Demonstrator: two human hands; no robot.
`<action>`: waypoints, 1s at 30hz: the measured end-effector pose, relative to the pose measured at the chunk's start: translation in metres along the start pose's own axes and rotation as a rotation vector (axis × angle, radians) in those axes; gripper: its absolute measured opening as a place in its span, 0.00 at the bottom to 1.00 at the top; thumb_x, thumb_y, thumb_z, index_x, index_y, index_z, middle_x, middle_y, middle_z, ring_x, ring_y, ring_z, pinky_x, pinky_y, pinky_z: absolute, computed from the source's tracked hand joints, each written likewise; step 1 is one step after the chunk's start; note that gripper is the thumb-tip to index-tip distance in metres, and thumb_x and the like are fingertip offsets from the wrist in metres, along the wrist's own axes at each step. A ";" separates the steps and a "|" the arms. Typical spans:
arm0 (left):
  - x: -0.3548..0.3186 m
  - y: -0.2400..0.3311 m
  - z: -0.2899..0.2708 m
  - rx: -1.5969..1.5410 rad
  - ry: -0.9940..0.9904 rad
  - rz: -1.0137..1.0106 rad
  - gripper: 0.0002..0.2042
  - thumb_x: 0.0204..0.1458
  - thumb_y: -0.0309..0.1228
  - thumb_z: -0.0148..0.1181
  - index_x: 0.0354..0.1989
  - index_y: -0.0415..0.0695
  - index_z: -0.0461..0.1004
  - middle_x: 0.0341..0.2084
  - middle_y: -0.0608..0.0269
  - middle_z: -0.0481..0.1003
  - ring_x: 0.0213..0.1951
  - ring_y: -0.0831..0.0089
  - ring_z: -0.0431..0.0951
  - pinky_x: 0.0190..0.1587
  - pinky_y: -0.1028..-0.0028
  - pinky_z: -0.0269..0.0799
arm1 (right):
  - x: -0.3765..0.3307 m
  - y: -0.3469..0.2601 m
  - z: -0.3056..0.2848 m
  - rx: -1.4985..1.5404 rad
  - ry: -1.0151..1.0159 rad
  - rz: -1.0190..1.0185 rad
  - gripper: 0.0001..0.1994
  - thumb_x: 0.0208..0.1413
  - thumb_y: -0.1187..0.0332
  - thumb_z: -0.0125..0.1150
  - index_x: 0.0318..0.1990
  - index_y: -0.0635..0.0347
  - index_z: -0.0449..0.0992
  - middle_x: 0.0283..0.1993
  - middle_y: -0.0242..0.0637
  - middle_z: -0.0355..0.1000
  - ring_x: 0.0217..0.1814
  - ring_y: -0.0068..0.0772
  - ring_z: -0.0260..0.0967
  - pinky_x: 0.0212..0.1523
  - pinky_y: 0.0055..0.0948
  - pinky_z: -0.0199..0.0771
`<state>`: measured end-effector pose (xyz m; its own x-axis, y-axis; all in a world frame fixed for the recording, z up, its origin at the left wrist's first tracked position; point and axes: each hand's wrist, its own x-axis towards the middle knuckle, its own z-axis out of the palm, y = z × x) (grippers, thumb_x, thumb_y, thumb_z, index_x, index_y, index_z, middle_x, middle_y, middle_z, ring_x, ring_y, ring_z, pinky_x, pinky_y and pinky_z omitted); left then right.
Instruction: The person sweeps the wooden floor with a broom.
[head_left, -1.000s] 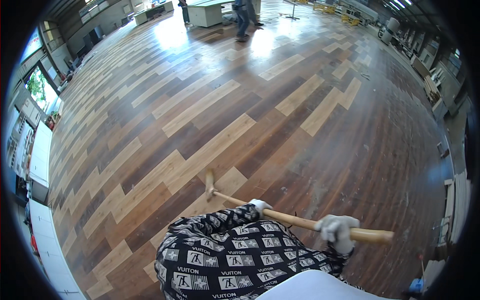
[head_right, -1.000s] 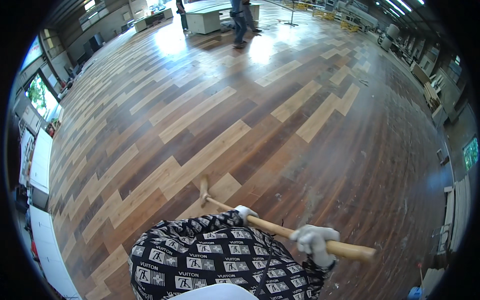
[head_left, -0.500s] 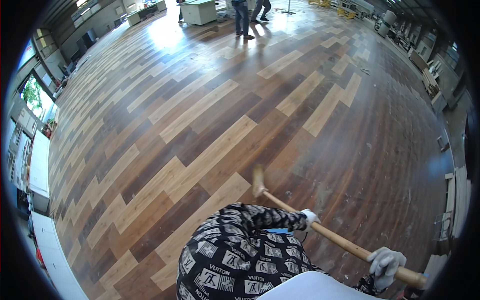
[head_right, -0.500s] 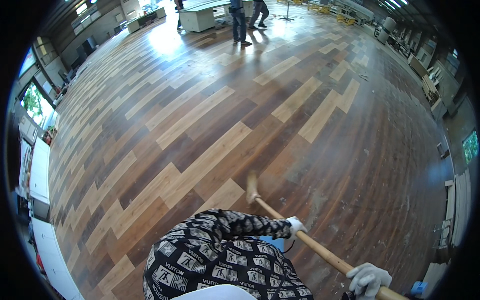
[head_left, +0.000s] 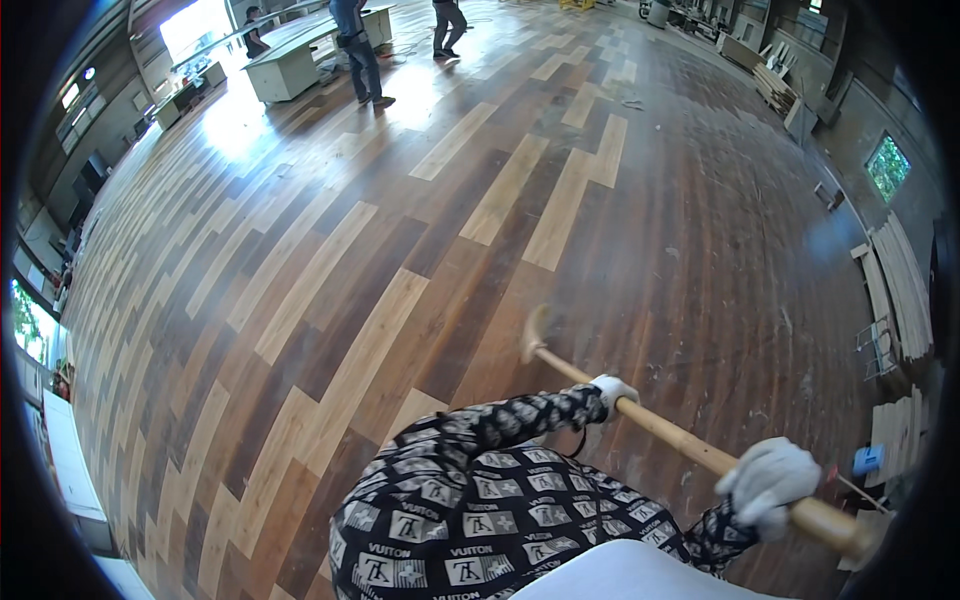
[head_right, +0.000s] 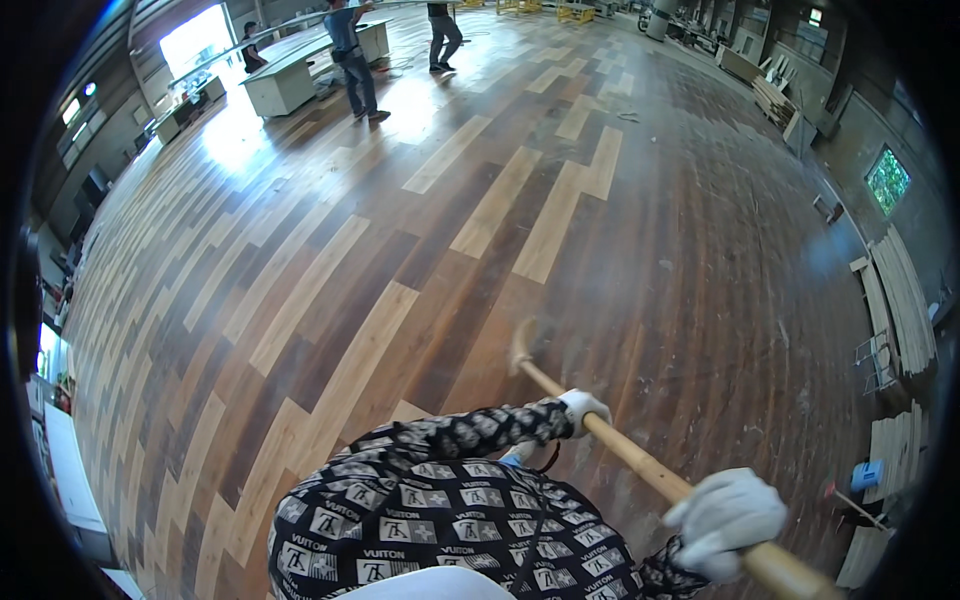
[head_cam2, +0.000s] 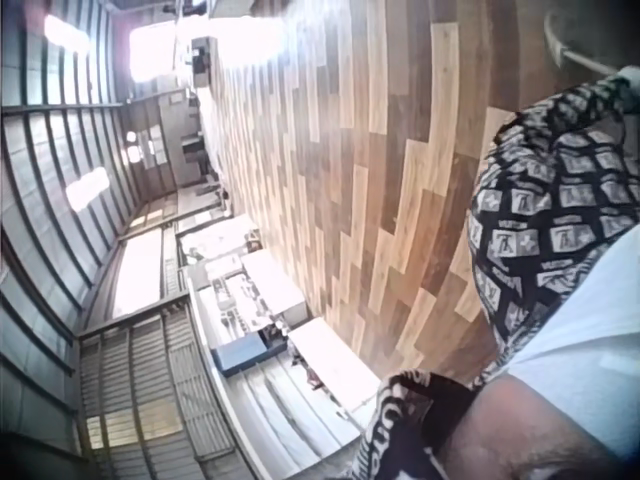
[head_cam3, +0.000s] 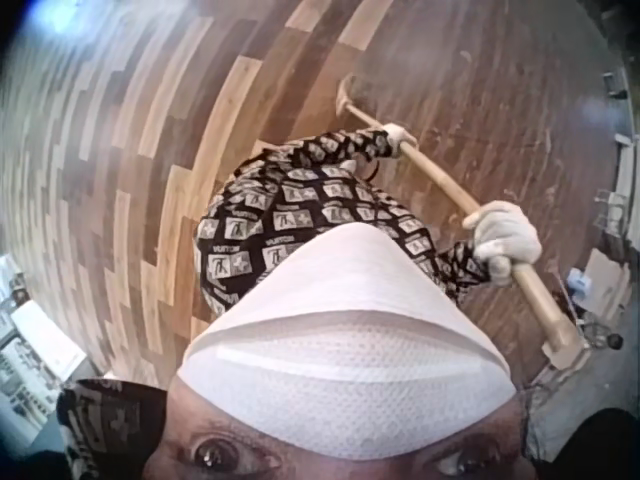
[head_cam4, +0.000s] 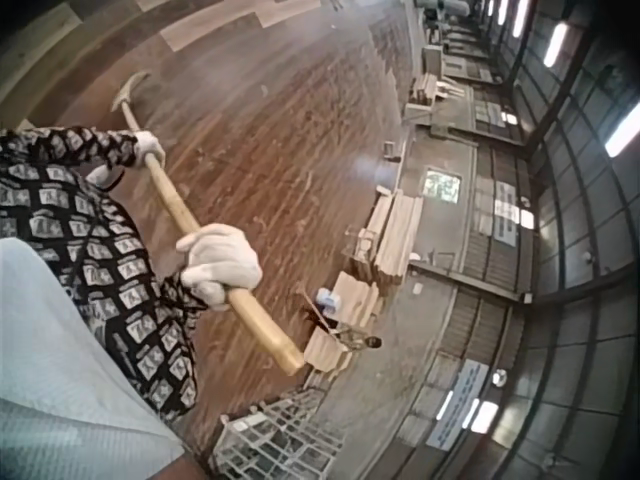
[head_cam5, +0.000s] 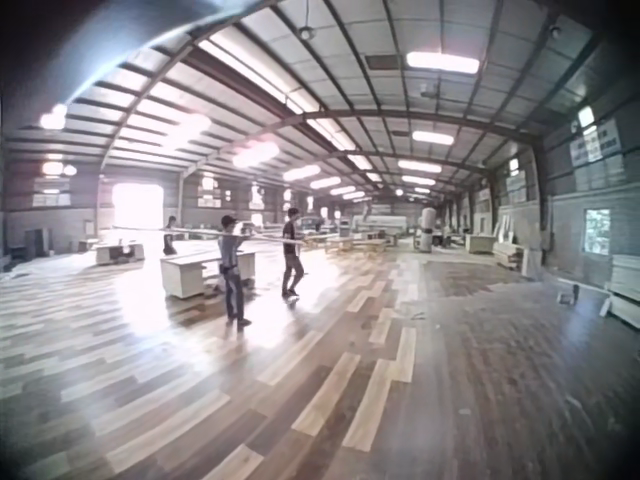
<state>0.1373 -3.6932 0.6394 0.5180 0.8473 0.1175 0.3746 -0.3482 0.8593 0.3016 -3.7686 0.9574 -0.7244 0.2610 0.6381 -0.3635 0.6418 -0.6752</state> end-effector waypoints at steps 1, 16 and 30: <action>-0.007 0.007 -0.008 -0.013 -0.048 -0.032 0.17 0.38 0.24 0.63 0.40 0.52 0.78 0.32 0.57 0.80 0.39 0.57 0.79 0.44 0.63 0.74 | -0.002 0.000 -0.017 0.082 0.029 0.005 0.13 0.45 0.73 0.61 0.12 0.55 0.70 0.13 0.32 0.70 0.12 0.28 0.69 0.23 0.30 0.81; -0.088 -0.105 -0.023 0.077 -0.069 -0.543 0.18 0.45 0.31 0.61 0.47 0.57 0.77 0.37 0.54 0.80 0.43 0.56 0.79 0.49 0.62 0.74 | -0.037 0.160 -0.027 0.438 0.410 0.586 0.12 0.64 0.69 0.52 0.32 0.68 0.77 0.21 0.33 0.70 0.22 0.21 0.65 0.38 0.29 0.74; 0.131 -0.148 -0.048 -0.010 0.052 0.080 0.09 0.45 0.27 0.59 0.34 0.54 0.82 0.29 0.65 0.81 0.40 0.64 0.81 0.49 0.67 0.70 | 0.057 0.134 -0.011 -0.391 -0.190 0.301 0.09 0.31 0.65 0.64 0.22 0.57 0.73 0.21 0.32 0.68 0.25 0.34 0.72 0.34 0.31 0.73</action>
<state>0.1131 -3.5110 0.5515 0.5050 0.8369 0.2111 0.3263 -0.4116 0.8509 0.2183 -3.6598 0.9074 -0.8696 0.3636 0.3342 0.0965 0.7888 -0.6071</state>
